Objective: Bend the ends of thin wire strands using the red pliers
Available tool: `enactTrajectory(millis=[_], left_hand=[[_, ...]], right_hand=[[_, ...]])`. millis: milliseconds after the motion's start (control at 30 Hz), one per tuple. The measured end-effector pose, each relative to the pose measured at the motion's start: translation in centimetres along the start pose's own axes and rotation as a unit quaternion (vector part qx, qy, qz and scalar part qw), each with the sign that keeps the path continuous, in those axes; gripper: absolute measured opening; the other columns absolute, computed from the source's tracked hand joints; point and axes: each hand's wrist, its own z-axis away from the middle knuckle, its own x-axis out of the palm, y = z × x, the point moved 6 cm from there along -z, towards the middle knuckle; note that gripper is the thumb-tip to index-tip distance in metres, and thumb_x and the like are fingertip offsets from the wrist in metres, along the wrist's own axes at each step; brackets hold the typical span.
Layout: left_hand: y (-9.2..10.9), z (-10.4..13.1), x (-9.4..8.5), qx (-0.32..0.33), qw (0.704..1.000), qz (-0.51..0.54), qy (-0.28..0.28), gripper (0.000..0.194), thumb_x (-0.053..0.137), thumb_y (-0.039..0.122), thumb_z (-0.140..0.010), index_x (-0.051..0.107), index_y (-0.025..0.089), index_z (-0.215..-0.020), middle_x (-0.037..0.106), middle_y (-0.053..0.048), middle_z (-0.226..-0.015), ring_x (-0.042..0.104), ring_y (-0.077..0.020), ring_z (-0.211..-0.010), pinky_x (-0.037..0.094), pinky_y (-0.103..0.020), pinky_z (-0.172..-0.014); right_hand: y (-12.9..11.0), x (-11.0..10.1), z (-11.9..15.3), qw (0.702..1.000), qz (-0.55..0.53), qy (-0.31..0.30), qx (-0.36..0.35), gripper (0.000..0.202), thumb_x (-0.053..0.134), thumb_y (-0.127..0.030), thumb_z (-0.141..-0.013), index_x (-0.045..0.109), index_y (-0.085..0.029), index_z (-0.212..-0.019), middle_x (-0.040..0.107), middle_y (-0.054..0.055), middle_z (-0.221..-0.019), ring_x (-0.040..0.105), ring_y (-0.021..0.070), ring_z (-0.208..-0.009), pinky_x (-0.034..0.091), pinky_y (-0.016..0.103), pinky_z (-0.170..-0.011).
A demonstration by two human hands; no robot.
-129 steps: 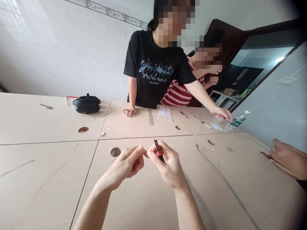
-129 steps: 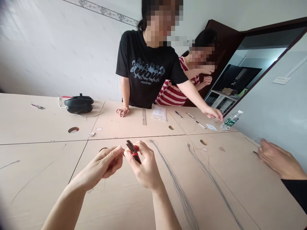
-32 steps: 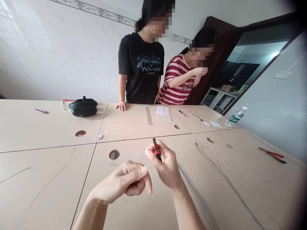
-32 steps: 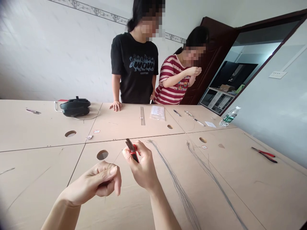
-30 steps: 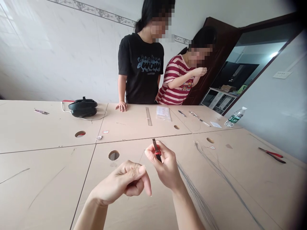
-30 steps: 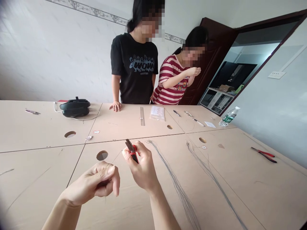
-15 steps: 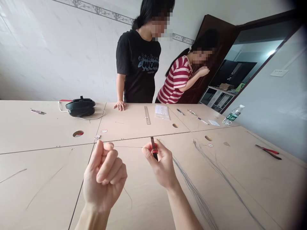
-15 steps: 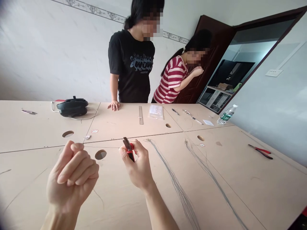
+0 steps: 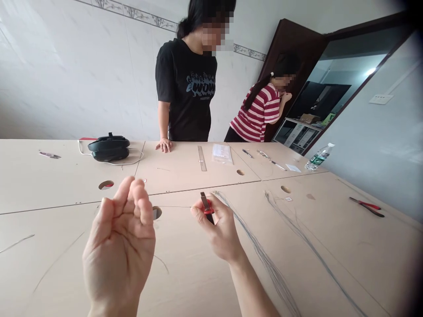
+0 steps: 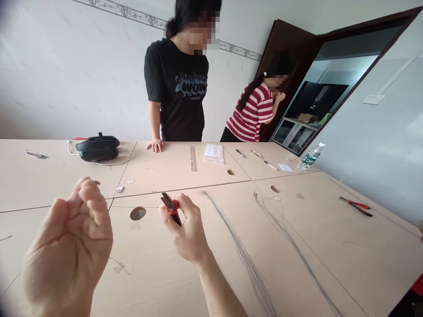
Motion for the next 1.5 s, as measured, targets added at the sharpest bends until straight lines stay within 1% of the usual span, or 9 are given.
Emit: enactTrajectory(millis=[67,167,400,667,767,933,1133,1300,1500], left_hand=[[0.3,0.0,0.1,0.048,0.998,-0.044,-0.006,0.044,0.028,0.028,-0.103,0.069,0.012,-0.112,0.075,-0.01,-0.112,0.07,-0.0163,-0.107,0.059,-0.021,-0.087],[-0.1,-0.1,0.6,0.102,0.986,-0.11,-0.068,0.035,0.045,0.034,-0.099,0.072,0.016,-0.111,0.068,-0.008,-0.129,0.059,-0.0215,-0.125,0.053,-0.027,-0.102],[-0.1,-1.3,-0.3,0.147,0.97,-0.161,-0.105,0.035,0.049,0.038,-0.097,0.076,0.019,-0.108,0.064,-0.009,-0.134,0.052,-0.0243,-0.133,0.045,-0.033,-0.111],[-1.2,-1.6,-0.1,0.141,0.946,-0.262,-0.132,0.028,0.053,0.036,-0.096,0.077,0.024,-0.105,0.062,-0.003,-0.137,0.049,-0.0232,-0.135,0.044,-0.034,-0.111],[-2.4,-1.4,-0.2,0.095,0.898,-0.4,-0.157,0.033,0.056,0.046,-0.093,0.076,0.023,-0.105,0.068,-0.006,-0.129,0.055,-0.0253,-0.128,0.042,-0.039,-0.111],[-3.6,-0.6,-0.4,0.046,0.767,-0.608,-0.198,0.046,0.049,0.057,-0.092,0.073,0.021,-0.107,0.073,-0.008,-0.11,0.066,-0.0254,-0.095,0.049,-0.041,-0.092],[-3.5,-0.1,0.0,0.047,0.708,-0.664,-0.235,0.04,0.042,0.053,-0.095,0.067,0.023,-0.09,0.062,-0.002,-0.073,0.052,-0.017,-0.067,0.044,-0.028,-0.063],[-3.7,-0.3,-0.5,-0.01,0.711,-0.67,-0.215,0.031,0.046,0.04,-0.091,0.053,0.02,-0.068,0.042,0.004,-0.058,0.03,-0.0112,-0.052,0.027,-0.025,-0.048],[-4.0,-0.8,-0.7,-0.066,0.742,-0.627,-0.228,0.018,0.051,0.03,-0.081,0.055,0.019,-0.067,0.036,0.005,-0.059,0.026,-0.0099,-0.054,0.023,-0.024,-0.049]], right_hand=[[0.0,0.2,0.1,1.0,0.001,-0.002,-0.002,0.017,0.057,-0.026,-0.092,0.053,-0.021,-0.076,0.05,-0.002,-0.073,0.047,0.0127,-0.068,0.039,0.025,-0.066],[0.0,0.4,0.2,1.0,-0.002,-0.006,-0.001,0.017,0.057,-0.027,-0.092,0.053,-0.021,-0.076,0.049,-0.002,-0.073,0.047,0.0127,-0.069,0.039,0.025,-0.067],[0.0,0.7,0.4,1.0,0.008,-0.019,-0.005,0.019,0.057,-0.027,-0.092,0.051,-0.021,-0.075,0.046,-0.002,-0.072,0.046,0.0131,-0.069,0.038,0.026,-0.067],[0.1,0.8,0.2,1.0,0.017,-0.019,-0.005,0.018,0.058,-0.028,-0.091,0.052,-0.02,-0.076,0.047,-0.002,-0.073,0.046,0.0131,-0.069,0.038,0.026,-0.067],[0.0,0.6,0.1,1.0,0.017,-0.018,-0.003,0.019,0.058,-0.028,-0.092,0.051,-0.02,-0.075,0.047,-0.002,-0.074,0.046,0.0126,-0.068,0.038,0.026,-0.066],[0.0,0.5,0.0,1.0,0.018,-0.019,-0.003,0.02,0.059,-0.028,-0.092,0.052,-0.021,-0.074,0.047,-0.003,-0.071,0.045,0.0119,-0.065,0.038,0.025,-0.064],[0.1,0.6,0.0,0.999,0.023,-0.029,-0.007,0.019,0.057,-0.029,-0.093,0.053,-0.02,-0.076,0.051,-0.002,-0.073,0.049,0.0124,-0.069,0.039,0.026,-0.066],[0.0,0.4,0.0,0.999,0.034,-0.03,-0.01,0.019,0.059,-0.028,-0.092,0.054,-0.021,-0.076,0.049,-0.003,-0.072,0.047,0.0123,-0.069,0.038,0.025,-0.065],[-0.3,0.5,-0.1,0.998,0.028,-0.046,-0.02,0.017,0.06,-0.028,-0.092,0.056,-0.021,-0.078,0.051,-0.003,-0.073,0.047,0.0113,-0.066,0.039,0.024,-0.065]])
